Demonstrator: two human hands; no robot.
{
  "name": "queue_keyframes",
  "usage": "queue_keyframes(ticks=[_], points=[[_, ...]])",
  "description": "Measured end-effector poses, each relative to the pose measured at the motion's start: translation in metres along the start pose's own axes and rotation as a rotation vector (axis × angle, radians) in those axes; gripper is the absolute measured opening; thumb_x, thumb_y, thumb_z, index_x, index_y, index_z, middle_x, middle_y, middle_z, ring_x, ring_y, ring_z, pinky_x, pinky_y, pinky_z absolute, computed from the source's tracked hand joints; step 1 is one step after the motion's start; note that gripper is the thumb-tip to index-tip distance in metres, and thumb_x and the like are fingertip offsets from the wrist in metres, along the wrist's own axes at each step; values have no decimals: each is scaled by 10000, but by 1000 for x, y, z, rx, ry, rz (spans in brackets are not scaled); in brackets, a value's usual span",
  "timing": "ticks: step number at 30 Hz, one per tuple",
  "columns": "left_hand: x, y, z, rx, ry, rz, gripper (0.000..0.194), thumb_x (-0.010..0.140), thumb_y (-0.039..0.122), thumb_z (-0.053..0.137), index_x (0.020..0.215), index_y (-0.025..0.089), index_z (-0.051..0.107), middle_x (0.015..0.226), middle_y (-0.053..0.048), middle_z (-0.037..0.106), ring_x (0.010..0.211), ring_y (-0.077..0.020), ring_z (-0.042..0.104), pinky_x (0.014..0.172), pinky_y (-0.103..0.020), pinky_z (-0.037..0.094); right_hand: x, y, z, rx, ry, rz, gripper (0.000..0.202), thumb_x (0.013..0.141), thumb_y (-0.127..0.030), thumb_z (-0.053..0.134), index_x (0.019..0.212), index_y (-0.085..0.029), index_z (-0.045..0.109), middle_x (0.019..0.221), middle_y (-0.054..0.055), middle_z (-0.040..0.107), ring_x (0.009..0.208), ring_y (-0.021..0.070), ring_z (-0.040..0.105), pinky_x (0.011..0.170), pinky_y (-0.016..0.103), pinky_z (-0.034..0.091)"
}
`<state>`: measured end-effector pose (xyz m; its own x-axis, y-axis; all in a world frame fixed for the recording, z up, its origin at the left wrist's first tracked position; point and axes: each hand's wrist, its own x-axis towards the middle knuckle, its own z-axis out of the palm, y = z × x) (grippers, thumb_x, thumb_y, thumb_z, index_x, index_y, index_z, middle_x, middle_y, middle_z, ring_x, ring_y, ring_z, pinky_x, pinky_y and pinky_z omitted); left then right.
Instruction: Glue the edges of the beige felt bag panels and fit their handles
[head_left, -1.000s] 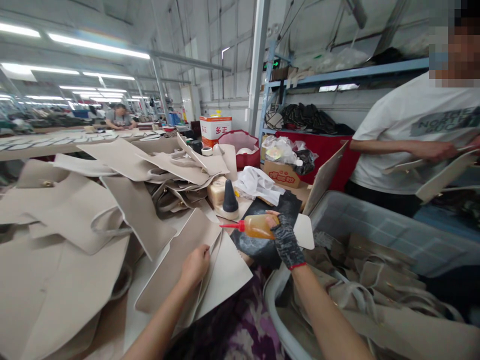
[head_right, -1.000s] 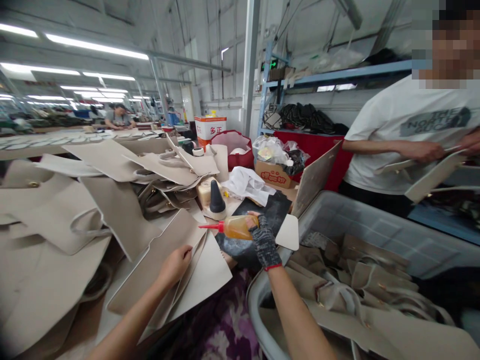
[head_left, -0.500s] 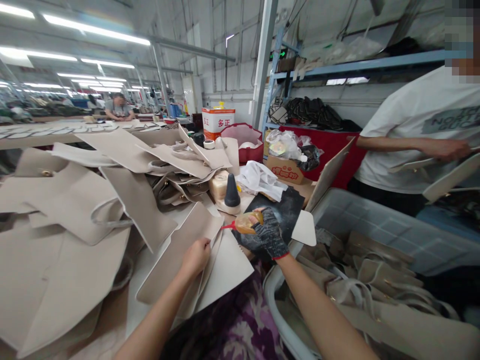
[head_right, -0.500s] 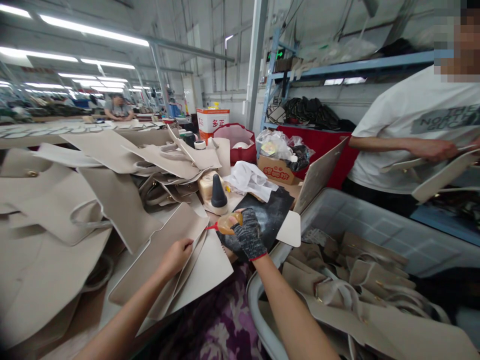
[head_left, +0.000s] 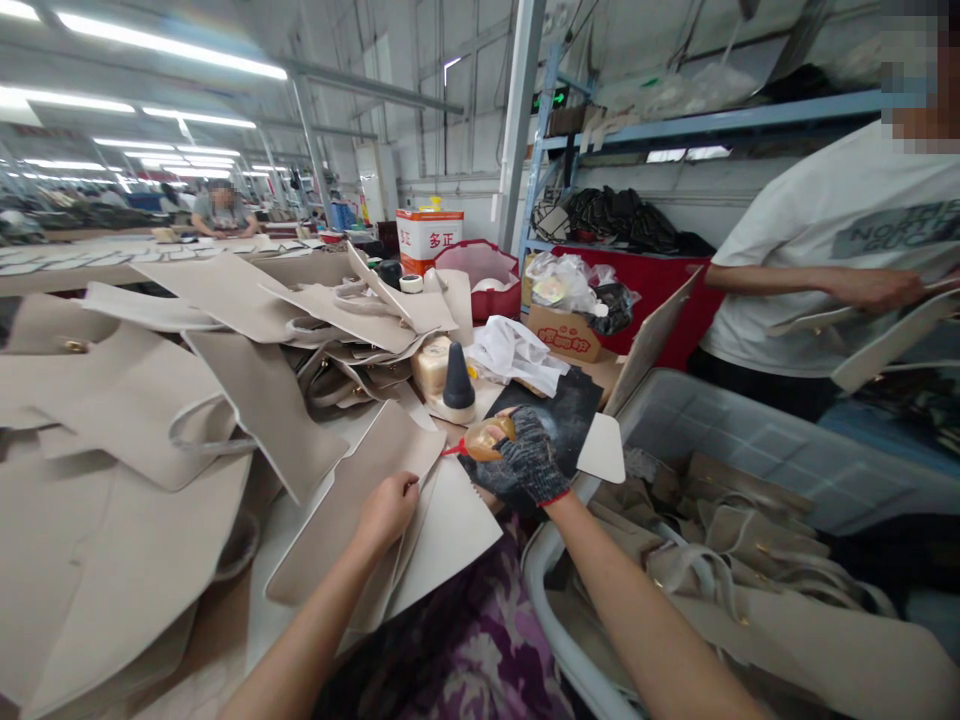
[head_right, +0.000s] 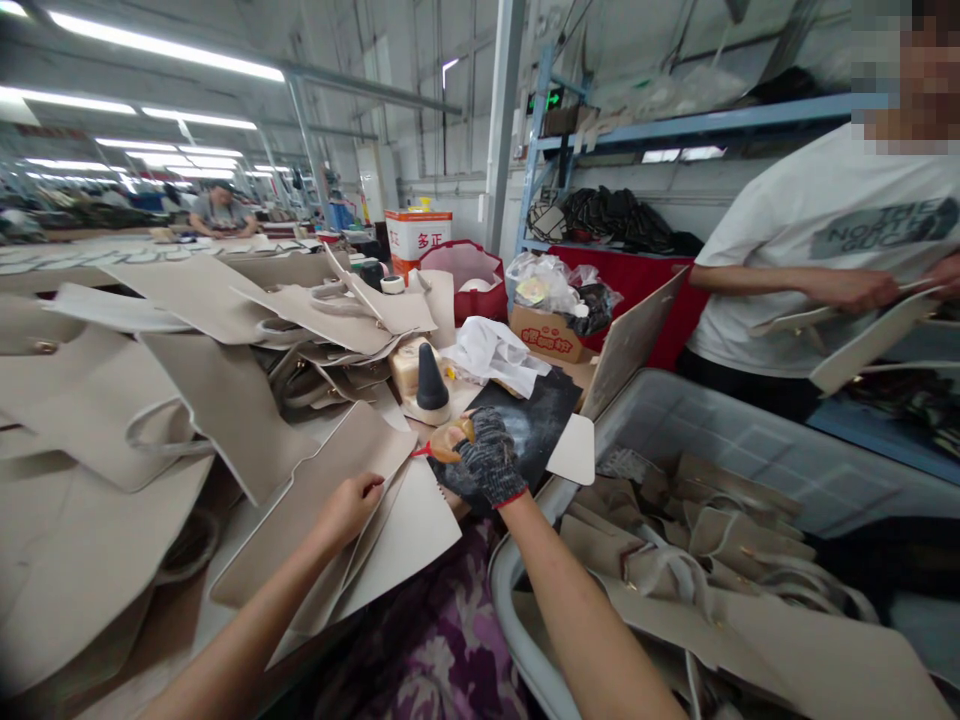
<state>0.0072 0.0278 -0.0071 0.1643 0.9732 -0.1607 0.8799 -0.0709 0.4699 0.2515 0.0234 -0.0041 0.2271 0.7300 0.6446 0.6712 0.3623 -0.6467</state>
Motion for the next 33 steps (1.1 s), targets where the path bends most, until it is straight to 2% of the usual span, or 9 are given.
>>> queue_keyframes(ticks=[9, 14, 23, 33], points=[[-2, 1, 0, 15, 0, -5, 345, 911, 257, 415, 1105, 176, 689, 1112, -115, 724, 1048, -267, 660, 836, -316, 473, -2, -2, -5, 10, -56, 50, 277, 887, -419, 519, 1008, -174, 564, 949, 118, 642, 879, 259, 629, 865, 473, 537], [-4, 3, -2, 22, 6, 5, 345, 914, 260, 419, 1111, 170, 687, 1115, -120, 724, 1051, -259, 660, 833, -300, 478, -11, -6, -7, 68, -70, 79, 266, 879, -399, 519, 1001, -168, 570, 949, 113, 644, 877, 244, 635, 870, 448, 537], [-8, 5, -4, 22, -2, 8, 342, 917, 276, 432, 1118, 156, 681, 1128, -128, 716, 1040, -268, 657, 835, -317, 475, -29, -14, -11, 94, -64, 159, 286, 850, -430, 574, 980, -177, 598, 948, 118, 677, 880, 263, 636, 877, 498, 523], [-10, 6, -4, 13, 11, 34, 327, 912, 266, 432, 1068, 154, 697, 1064, -120, 734, 968, -242, 674, 789, -285, 467, -46, -39, -22, 142, -115, 235, 264, 822, -432, 578, 923, -189, 595, 875, 79, 674, 802, 230, 638, 773, 402, 542]])
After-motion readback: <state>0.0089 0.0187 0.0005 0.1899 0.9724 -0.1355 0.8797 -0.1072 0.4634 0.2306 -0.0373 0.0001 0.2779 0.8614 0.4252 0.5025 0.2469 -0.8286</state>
